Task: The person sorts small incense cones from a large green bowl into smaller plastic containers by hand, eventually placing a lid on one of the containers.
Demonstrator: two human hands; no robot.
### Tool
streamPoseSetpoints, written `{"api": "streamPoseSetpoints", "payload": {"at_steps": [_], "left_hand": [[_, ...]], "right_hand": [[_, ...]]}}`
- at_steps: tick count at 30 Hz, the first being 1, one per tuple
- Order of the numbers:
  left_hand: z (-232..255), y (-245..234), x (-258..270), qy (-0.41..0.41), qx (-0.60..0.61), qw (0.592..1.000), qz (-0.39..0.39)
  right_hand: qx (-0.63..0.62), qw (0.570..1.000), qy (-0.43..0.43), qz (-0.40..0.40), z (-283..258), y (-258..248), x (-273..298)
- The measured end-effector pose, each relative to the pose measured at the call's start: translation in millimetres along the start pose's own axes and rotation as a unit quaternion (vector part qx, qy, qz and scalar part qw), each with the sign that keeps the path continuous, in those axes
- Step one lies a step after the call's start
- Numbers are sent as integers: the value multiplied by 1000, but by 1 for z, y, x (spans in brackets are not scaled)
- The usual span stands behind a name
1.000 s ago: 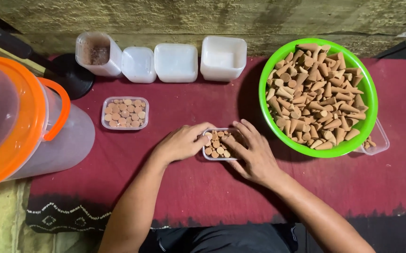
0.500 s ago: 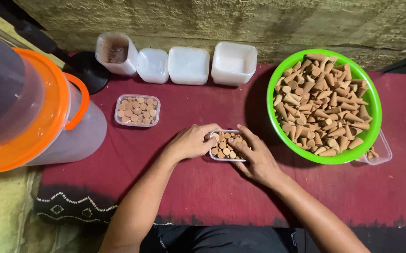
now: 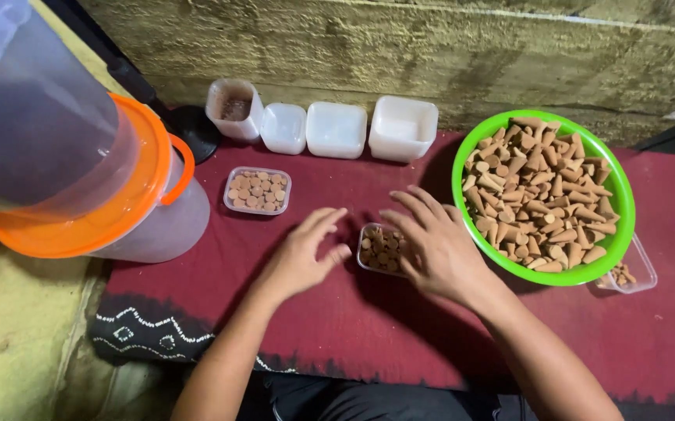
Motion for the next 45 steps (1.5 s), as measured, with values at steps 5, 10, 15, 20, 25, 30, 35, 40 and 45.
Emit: {"api": "streamPoseSetpoints", "payload": {"at_steps": [5, 10, 15, 20, 25, 30, 35, 40, 45], "left_hand": [[-15, -67, -10, 55, -169, 964, 196], [-25, -95, -50, 52, -382, 884, 266], [-88, -62, -119, 38, -426, 891, 151], [-106, -50, -139, 14, -424, 900, 98], [-107, -52, -141, 30, -436, 894, 97], [-86, -59, -132, 56, -438, 889, 117], [-25, -98, -103, 86, -347, 907, 225], [-14, -120, -61, 88, -63, 924, 368], [-8, -56, -66, 76, 317, 931, 164]], "right_hand": [[105, 983, -26, 150, 30, 21, -74], [211, 945, -49, 247, 30, 27, -143], [282, 935, -51, 207, 31, 50, -195], [295, 938, -47, 179, 33, 63, -205], [306, 937, -63, 156, 33, 63, -202], [303, 940, -68, 140, 23, 52, -197], [236, 947, -70, 206, 24, 19, -186], [-171, 946, -102, 257, 16, -49, -122], [-634, 737, -92, 215, 25, -23, -71]]}}
Point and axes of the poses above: each hand's wrist, its own x-axis away from the middle knuckle, its own y-axis out of the palm, z = x × y, the point moved 9 cm from there along -x, towards the middle knuckle, and after that the axes turned 8 degrees about -z, right-handed, at the moved point
